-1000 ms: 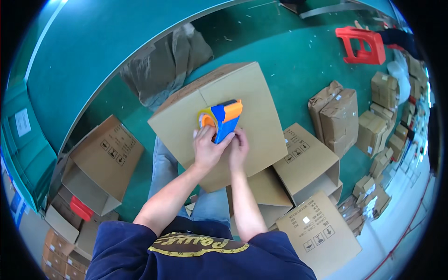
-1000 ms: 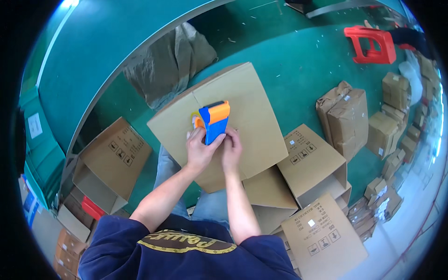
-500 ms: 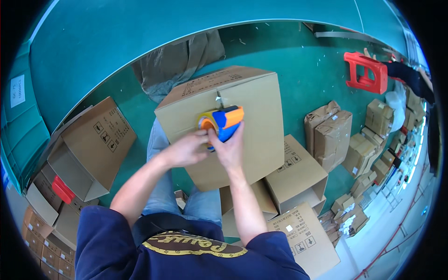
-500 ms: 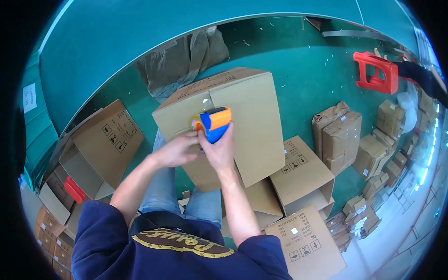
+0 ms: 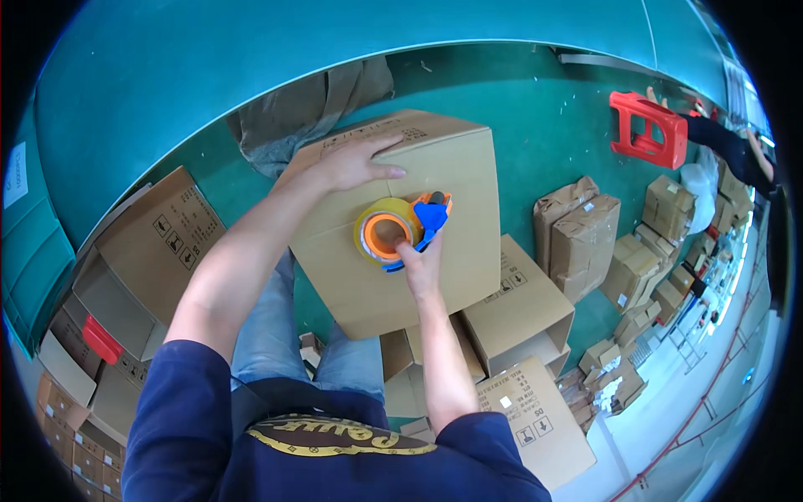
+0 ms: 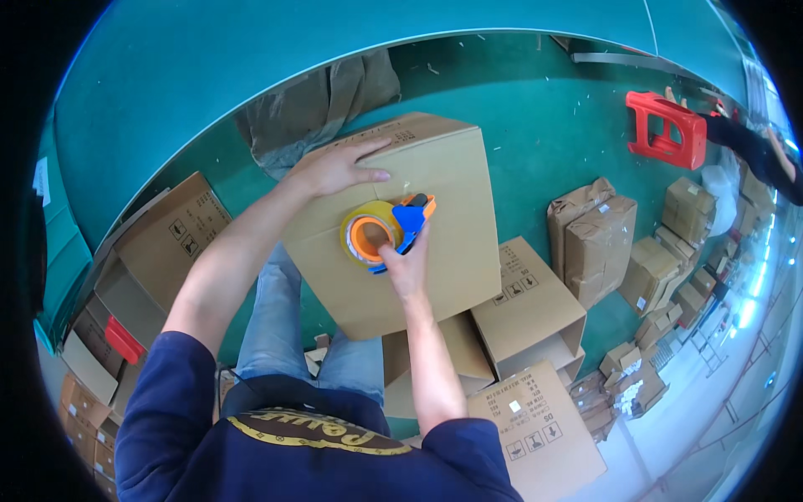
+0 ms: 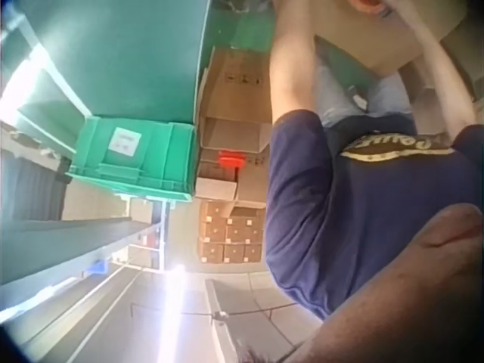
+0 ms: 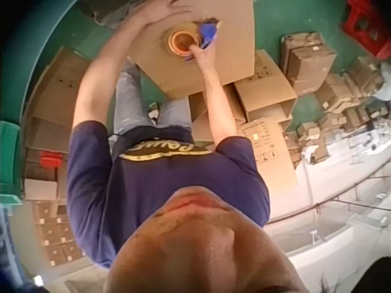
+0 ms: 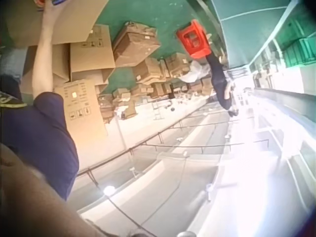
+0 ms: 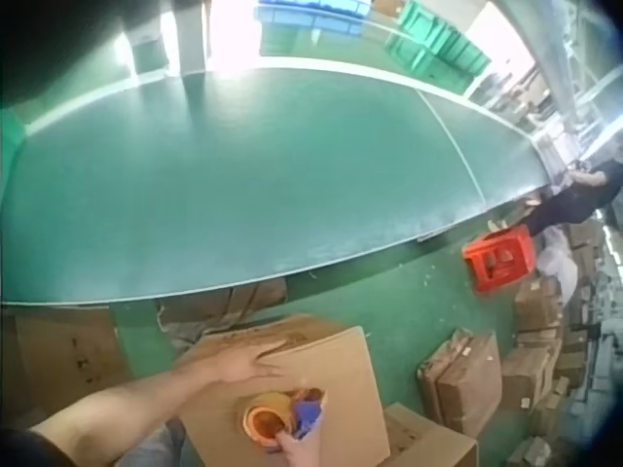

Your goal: Taping cardboard boxes, packing small items into them, weighing the packages, and stacking them on a wooden pallet.

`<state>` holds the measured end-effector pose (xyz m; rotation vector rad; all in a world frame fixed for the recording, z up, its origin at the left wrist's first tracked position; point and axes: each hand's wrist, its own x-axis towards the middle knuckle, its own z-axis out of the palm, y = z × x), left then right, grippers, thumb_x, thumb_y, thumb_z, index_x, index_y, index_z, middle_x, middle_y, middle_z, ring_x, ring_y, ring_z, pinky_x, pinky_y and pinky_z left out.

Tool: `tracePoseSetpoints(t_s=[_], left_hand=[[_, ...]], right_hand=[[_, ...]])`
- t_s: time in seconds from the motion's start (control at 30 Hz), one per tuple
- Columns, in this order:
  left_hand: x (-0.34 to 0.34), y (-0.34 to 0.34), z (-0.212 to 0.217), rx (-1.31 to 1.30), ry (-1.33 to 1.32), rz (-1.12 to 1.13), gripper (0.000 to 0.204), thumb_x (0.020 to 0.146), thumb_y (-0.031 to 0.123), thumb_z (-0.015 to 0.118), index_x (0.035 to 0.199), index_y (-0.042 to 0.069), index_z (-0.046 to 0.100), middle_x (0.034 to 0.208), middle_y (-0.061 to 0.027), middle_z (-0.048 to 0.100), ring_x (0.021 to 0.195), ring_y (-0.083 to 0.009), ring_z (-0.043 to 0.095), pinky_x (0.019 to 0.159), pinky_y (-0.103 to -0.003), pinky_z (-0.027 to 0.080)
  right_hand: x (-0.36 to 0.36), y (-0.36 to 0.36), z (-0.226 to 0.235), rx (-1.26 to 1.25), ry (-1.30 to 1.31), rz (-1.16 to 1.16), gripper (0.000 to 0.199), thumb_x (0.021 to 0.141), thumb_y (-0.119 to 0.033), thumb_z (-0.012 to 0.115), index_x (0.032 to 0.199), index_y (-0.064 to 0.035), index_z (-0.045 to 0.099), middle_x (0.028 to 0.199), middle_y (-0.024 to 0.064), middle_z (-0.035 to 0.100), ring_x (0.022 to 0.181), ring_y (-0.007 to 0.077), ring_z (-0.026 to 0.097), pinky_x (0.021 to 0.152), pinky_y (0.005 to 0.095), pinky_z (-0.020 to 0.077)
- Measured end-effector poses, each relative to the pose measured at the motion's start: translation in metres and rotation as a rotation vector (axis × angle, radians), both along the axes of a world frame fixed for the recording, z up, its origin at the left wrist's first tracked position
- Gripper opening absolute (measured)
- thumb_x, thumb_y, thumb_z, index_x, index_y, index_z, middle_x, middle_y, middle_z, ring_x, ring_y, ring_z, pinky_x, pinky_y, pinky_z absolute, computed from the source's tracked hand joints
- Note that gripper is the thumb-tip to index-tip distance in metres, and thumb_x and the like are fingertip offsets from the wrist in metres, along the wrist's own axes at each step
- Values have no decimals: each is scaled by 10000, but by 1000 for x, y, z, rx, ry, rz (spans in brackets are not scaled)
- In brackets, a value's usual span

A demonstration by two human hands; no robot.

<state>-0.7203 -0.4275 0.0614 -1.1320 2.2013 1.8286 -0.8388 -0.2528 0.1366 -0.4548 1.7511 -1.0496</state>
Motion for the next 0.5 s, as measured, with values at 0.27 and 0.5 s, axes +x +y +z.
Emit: tracePoseSetpoints(t_s=[0.27, 0.5], left_hand=[[-3, 4, -11, -3, 41, 9, 650, 867, 571, 583, 1404, 219, 484, 1363, -135, 544, 1264, -356, 497, 1059, -435, 391], [17, -3, 13, 174, 245, 448, 502, 908, 523, 576, 1144, 88, 661, 1114, -109, 637, 1057, -261, 563, 913, -369, 444]], right_hand=[[2, -37, 30, 196, 646, 237, 577, 678, -102, 718, 1159, -27, 407, 980, 184, 628, 893, 354, 652, 784, 394, 517], [18, -52, 28, 194, 751, 307, 547, 678, -104, 722, 1117, -27, 407, 884, 221, 636, 827, 420, 651, 729, 432, 520]])
